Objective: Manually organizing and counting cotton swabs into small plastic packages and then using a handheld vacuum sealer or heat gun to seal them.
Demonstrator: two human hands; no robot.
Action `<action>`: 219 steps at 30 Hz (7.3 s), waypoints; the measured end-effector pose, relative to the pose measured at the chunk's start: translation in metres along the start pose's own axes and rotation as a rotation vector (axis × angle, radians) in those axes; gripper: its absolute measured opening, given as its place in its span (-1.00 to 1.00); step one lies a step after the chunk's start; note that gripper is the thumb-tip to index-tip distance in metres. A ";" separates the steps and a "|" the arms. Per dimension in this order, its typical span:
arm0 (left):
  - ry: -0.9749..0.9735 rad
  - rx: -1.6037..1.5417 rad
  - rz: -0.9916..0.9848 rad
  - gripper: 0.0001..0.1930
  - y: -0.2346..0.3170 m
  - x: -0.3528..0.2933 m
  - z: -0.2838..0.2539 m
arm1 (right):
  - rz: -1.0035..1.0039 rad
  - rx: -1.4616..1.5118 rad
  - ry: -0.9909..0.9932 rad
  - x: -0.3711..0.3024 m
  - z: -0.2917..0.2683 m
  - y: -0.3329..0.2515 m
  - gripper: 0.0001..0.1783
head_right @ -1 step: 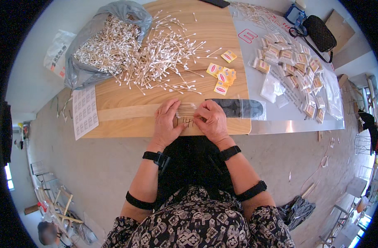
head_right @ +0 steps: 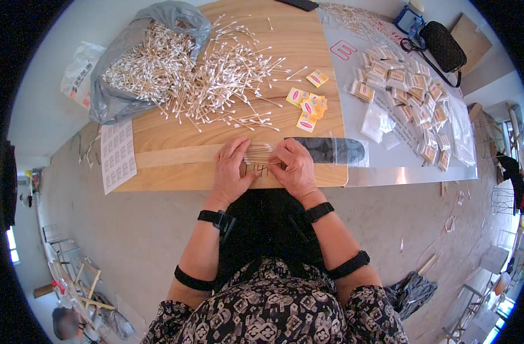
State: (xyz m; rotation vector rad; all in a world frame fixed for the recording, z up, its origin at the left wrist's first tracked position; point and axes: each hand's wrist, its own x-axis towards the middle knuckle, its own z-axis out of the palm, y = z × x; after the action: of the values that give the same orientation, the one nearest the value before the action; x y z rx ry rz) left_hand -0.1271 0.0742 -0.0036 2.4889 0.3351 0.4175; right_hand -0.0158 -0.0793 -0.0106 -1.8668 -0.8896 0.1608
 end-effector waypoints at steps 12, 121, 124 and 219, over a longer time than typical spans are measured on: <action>-0.005 0.002 -0.004 -0.21 0.000 0.000 -0.001 | -0.016 -0.058 0.021 0.000 -0.002 -0.004 -0.68; 0.348 -0.193 -0.024 -0.59 -0.021 0.010 0.012 | -0.279 -0.494 -0.098 0.074 0.011 0.016 -0.91; 0.411 -0.273 -0.141 -0.56 -0.022 0.006 0.018 | -0.196 -0.399 -0.236 0.076 0.010 0.004 -0.86; 0.092 -0.130 0.049 -0.64 -0.025 0.009 0.003 | -0.072 -0.083 0.028 0.013 0.011 -0.004 -0.89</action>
State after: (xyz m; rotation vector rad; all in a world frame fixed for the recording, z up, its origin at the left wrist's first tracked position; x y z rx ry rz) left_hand -0.1214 0.0961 -0.0186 2.3594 0.2747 0.5569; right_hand -0.0141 -0.0617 -0.0088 -1.9057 -0.9559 0.0540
